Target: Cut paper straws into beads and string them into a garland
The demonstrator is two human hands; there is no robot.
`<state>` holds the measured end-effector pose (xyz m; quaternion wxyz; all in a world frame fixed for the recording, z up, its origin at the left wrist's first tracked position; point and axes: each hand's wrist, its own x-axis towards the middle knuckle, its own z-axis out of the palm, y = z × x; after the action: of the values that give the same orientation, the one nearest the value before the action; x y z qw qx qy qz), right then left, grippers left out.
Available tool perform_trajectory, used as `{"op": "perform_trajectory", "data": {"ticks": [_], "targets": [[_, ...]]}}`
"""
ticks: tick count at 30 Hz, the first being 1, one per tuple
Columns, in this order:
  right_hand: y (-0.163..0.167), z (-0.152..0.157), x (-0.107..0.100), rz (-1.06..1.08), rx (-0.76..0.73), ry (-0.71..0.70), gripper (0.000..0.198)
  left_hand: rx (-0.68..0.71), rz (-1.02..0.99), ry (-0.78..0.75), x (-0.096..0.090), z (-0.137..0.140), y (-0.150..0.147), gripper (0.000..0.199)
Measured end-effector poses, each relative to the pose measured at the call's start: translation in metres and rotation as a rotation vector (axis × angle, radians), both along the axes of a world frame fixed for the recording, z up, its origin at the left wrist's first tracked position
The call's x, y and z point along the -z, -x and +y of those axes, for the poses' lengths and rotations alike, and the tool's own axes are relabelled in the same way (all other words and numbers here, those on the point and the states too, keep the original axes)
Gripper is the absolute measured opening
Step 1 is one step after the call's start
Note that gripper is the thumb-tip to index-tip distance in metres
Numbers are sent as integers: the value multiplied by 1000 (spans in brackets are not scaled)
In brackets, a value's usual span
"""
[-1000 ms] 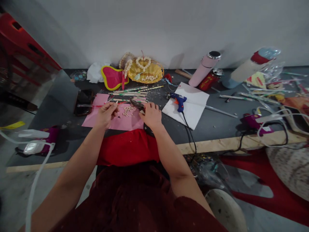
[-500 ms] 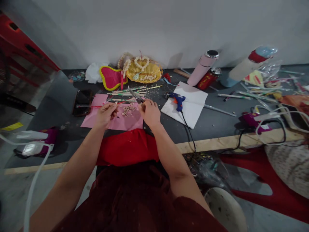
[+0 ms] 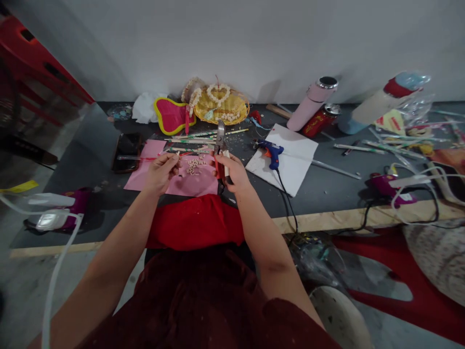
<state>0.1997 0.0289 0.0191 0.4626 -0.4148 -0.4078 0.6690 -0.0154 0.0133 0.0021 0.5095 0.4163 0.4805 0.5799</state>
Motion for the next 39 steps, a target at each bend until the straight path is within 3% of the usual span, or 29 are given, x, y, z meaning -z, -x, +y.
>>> {"op": "perform_trajectory", "data": {"ticks": [5,11,13,17,22,30,39], "targets": [[-1,-5,-3,-131,-98,-170,34,12,6,-10,-1,-1,0,18],[-1,-5,6,-932,39,-714,54,23,-18,-46,0,-2,0,22],[-1,-4,8,-1144,42,-800,55,10,-18,-68,1,-1,1,22],[1,-6,11,-1341,-55,-778,54,-35,-11,-119,3,1,4,19],[5,-10,13,-1369,-163,-820,54,-76,10,-125,4,3,6,20],[5,-9,17,-1376,-189,-813,53,-106,66,-143,4,3,6,21],[5,-10,14,-1401,-195,-819,50,-72,259,-179,2,0,5,16]]}}
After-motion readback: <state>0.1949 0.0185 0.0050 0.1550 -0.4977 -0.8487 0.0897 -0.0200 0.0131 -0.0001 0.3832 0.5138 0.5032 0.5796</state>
